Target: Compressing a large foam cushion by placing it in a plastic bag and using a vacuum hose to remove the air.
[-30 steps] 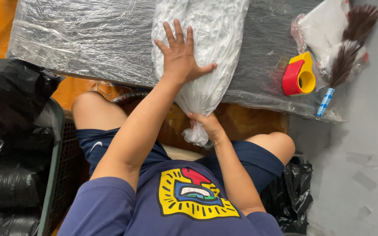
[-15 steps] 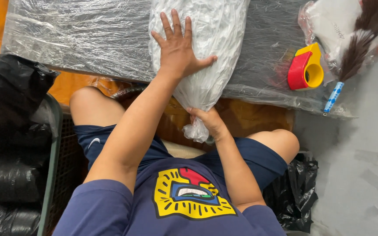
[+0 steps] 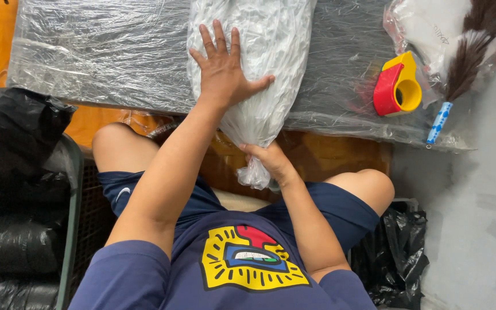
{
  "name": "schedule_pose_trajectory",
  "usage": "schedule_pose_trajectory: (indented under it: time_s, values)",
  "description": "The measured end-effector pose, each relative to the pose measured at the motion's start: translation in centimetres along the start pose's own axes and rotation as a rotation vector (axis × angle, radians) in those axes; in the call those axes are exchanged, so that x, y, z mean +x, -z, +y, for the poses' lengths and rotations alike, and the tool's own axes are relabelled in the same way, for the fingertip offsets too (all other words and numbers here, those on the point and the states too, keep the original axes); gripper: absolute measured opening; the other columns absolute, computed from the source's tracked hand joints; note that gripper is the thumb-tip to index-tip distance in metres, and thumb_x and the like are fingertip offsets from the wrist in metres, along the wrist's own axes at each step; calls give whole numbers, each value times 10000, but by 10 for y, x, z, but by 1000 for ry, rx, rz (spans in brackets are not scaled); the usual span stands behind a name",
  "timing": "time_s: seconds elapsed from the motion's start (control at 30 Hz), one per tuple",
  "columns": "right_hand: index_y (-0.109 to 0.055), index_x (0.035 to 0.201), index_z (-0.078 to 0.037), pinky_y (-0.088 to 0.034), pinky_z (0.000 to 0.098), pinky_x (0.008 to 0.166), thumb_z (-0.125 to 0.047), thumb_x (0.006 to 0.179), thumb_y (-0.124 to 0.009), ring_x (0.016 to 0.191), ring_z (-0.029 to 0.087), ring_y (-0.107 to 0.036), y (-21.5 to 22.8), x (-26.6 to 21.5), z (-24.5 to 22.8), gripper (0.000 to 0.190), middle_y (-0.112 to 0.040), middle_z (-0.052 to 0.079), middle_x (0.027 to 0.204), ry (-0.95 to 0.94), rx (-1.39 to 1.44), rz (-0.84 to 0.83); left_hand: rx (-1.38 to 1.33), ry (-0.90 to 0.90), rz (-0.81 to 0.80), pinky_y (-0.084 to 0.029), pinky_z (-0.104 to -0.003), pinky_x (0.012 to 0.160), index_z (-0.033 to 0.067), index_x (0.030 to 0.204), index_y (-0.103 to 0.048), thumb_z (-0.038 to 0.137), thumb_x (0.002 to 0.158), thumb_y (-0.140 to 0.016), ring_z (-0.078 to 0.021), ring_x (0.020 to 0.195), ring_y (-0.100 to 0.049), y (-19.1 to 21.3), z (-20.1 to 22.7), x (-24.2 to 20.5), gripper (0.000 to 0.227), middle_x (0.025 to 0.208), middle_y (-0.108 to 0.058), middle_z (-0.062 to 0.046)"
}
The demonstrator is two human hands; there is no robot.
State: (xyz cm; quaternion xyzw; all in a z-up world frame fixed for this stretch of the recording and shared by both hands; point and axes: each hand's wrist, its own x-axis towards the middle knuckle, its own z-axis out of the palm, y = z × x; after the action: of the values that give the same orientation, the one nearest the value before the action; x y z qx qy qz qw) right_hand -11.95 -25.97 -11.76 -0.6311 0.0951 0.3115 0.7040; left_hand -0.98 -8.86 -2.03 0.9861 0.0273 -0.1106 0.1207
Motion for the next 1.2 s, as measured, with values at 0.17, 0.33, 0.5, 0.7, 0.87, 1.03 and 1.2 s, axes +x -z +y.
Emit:
schedule_pose_trajectory:
  time_s: [0.17,0.33,0.5,0.7,0.87,1.03,1.2]
  values:
    - [-646,866,-88,-494,304,614,-150,823,-801,602,161,-588,0,0,-1,172,-602,50,657,14,-24,-23,3,-5,12,-26,-781,1156,76,1674,28,997,803,-342,-483,1462,223,-2,-2,1,1320,1647,190,-242]
    - [-655,994,-67,-507,304,612,-142,804,-816,621,165,-603,1,2,3,260,-626,61,722,-9,0,4,-18,-4,-2,-10,-774,1155,72,1669,20,976,806,-353,-482,1463,226,1,-1,0,1304,1653,178,-247]
    - [-665,948,-68,-506,306,651,-166,810,-810,621,164,-610,6,7,10,223,-630,65,689,-7,-40,7,-20,-10,14,-19,-773,1157,72,1672,-1,978,808,-335,-488,1460,220,-1,-3,-1,1295,1651,171,-250]
    - [-652,1007,-49,-498,312,628,-174,800,-802,606,172,-612,8,11,9,285,-621,76,687,-1,-47,-26,-272,-51,-7,71,-767,1158,102,1622,188,956,823,-437,-459,1514,259,-9,-25,16,1326,1674,255,-213]
    - [-644,853,-98,-482,293,597,-144,828,-794,574,150,-590,5,5,-2,159,-598,45,628,50,-21,-70,-684,361,-62,-227,-614,1190,7,1618,-28,915,735,-259,-430,1553,-106,24,-36,13,1287,1675,-95,-277]
    - [-641,941,-59,-479,311,558,-136,816,-793,560,181,-587,8,6,-5,212,-595,71,633,11,1,-71,-596,540,66,-501,-496,944,-43,1469,-331,998,678,-253,-399,1311,-460,-4,-37,63,1309,1433,-466,-230]
    - [-663,887,-88,-494,301,617,-152,814,-806,604,168,-605,11,9,1,173,-616,54,660,-6,-48,-53,-552,542,100,-551,-448,964,-67,1448,-362,850,861,-600,-379,1268,-552,-19,-38,76,1114,1418,-519,-231]
